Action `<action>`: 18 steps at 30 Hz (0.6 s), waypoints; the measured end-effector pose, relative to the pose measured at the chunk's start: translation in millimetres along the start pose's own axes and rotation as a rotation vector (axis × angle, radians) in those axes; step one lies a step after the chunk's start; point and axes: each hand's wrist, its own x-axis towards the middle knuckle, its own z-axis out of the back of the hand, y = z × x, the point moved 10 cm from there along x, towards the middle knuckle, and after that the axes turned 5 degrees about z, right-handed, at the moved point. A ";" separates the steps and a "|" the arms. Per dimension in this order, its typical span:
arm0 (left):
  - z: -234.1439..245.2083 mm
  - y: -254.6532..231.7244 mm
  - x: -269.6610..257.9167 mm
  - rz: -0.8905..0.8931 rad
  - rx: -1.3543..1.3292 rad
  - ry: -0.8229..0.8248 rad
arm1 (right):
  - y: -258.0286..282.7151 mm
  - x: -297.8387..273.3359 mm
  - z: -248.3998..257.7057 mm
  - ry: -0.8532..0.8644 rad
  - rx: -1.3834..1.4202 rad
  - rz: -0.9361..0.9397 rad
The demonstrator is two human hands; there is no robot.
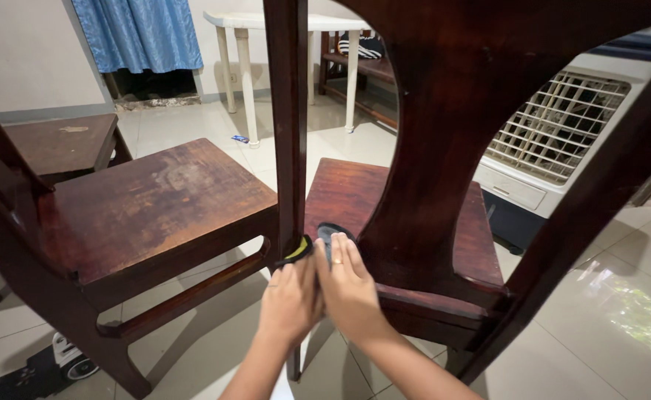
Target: The person wipes a wooden chair with a grey and yellow cloth. They clean the seat, legs, and backrest of the chair thoroughly. The person then moves to a second wooden chair and repeats the cleaning process on its seat and backrest.
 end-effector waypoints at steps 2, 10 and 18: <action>25.8 4.9 -9.4 -0.130 0.048 -0.188 | 9.1 19.6 -14.8 0.141 0.101 -0.021; 70.7 33.7 -13.7 -0.201 0.035 -0.379 | 2.9 55.1 -47.4 0.544 0.453 -0.064; 68.0 23.5 6.5 -0.181 -0.030 -0.381 | -7.7 67.1 -112.1 0.806 0.707 -0.101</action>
